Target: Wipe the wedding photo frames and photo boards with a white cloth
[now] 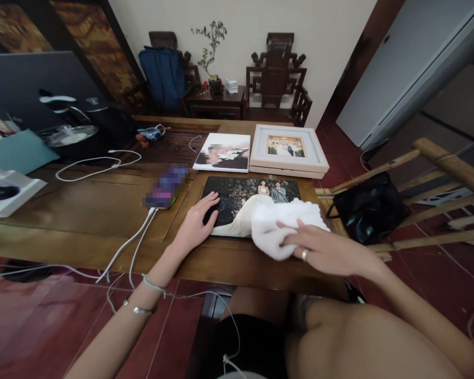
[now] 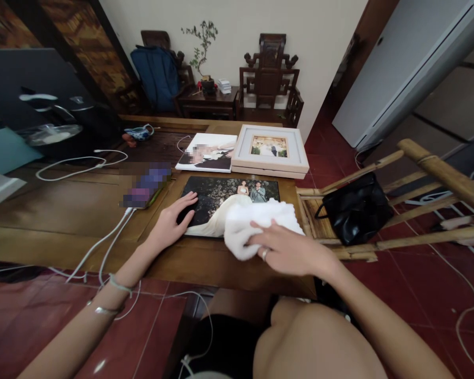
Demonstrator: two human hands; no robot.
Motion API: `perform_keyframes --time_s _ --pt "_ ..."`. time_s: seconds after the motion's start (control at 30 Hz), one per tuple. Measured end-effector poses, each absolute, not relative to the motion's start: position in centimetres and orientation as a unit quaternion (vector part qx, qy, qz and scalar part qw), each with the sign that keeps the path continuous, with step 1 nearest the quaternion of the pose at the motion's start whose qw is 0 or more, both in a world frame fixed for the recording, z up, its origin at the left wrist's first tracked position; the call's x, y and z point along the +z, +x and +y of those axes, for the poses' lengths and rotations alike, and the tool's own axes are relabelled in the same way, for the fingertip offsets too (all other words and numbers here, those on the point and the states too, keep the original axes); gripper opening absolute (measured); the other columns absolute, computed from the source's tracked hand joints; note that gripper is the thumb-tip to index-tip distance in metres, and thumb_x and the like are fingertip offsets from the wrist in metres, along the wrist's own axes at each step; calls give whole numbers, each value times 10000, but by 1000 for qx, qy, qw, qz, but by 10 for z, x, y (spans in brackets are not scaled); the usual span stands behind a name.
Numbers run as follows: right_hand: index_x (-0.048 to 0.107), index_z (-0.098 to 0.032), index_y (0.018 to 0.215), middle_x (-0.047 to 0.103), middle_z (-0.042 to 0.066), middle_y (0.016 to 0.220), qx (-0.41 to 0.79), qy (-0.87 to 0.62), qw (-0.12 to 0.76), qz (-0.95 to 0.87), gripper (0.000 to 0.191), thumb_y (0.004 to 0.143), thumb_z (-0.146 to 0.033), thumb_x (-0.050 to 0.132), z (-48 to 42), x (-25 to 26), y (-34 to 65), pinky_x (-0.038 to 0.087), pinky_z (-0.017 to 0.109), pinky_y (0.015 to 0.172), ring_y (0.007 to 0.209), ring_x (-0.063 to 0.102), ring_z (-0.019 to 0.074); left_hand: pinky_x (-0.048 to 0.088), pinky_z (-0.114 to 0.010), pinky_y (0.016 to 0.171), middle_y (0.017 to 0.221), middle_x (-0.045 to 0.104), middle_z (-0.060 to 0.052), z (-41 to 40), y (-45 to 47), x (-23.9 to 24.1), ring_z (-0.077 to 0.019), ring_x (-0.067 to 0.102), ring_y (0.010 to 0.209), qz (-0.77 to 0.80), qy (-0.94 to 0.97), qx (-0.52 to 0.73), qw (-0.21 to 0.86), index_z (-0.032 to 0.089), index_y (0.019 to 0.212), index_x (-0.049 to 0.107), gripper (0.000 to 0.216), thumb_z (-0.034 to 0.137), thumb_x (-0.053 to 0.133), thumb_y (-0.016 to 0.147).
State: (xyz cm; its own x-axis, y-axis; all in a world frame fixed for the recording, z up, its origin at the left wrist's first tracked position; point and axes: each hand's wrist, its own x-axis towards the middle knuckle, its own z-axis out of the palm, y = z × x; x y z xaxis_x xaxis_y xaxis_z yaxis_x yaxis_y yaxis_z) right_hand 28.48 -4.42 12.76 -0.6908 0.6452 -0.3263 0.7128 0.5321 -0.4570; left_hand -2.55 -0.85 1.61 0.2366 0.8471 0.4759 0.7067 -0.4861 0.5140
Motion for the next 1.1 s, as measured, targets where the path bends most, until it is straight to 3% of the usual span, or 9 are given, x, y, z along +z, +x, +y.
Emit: perform_keyframes --time_s 0.13,0.3,0.37,0.5,0.6,0.8,0.9,1.1 --pt "620 -224 1215 600 37 1285 -251 412 9 876 431 858 -207 377 9 120 278 366 405 1016 1206 501 272 374 -484 1082 1332 554 -121 -9 -26 16 -256 468 1284 497 781 366 97 163 1187 580 333 269 468 893" --pt "626 -210 1204 613 54 1264 -213 427 -39 878 451 836 -168 369 61 110 270 382 394 985 1157 534 268 372 -483 1084 1337 549 -128 -8 -27 15 -244 459 1293 495 784 362 94 155 1196 574 335 261 473 895" --pt "610 -217 1221 582 53 1307 -197 432 -53 878 454 844 -164 362 64 100 267 348 443 1021 1241 471 283 373 -487 1083 1338 549 -128 -8 -27 15 -243 458 1293 495 785 362 93 157 1195 574 333 262 472 896" --pt "569 -173 1251 478 100 1409 -183 421 -41 888 448 857 -153 358 34 87 266 176 584 1097 1411 180 291 377 -494 1080 1329 556 -126 -8 -26 15 -245 465 1288 496 783 365 92 160 1191 577 329 262 465 899" --pt "596 -164 1194 468 116 1415 -216 395 3 893 409 872 -155 345 -5 97 271 169 563 1117 1421 126 262 379 -487 1081 1324 560 -133 -8 -25 15 -244 465 1288 494 781 370 92 149 1189 577 331 258 461 899" --pt "649 -218 1094 460 64 1425 -307 354 79 880 366 844 -130 396 -65 126 279 226 505 1125 1404 205 256 381 -503 1075 1325 559 -131 -8 -25 14 -251 469 1285 493 781 372 91 155 1191 575 334 259 457 896" --pt "651 -212 1106 470 74 1417 -304 359 75 879 364 851 -153 398 -66 126 278 225 507 1122 1389 258 269 381 -484 1080 1322 560 -137 -8 -25 15 -246 472 1282 494 781 372 90 146 1185 579 332 254 463 893" --pt "606 -262 1243 588 27 1304 -255 432 25 865 430 865 -262 400 2 119 287 355 440 1040 1230 490 277 379 -495 1079 1324 561 -125 -8 -25 16 -251 471 1283 495 781 369 96 160 1180 584 328 263 465 893"
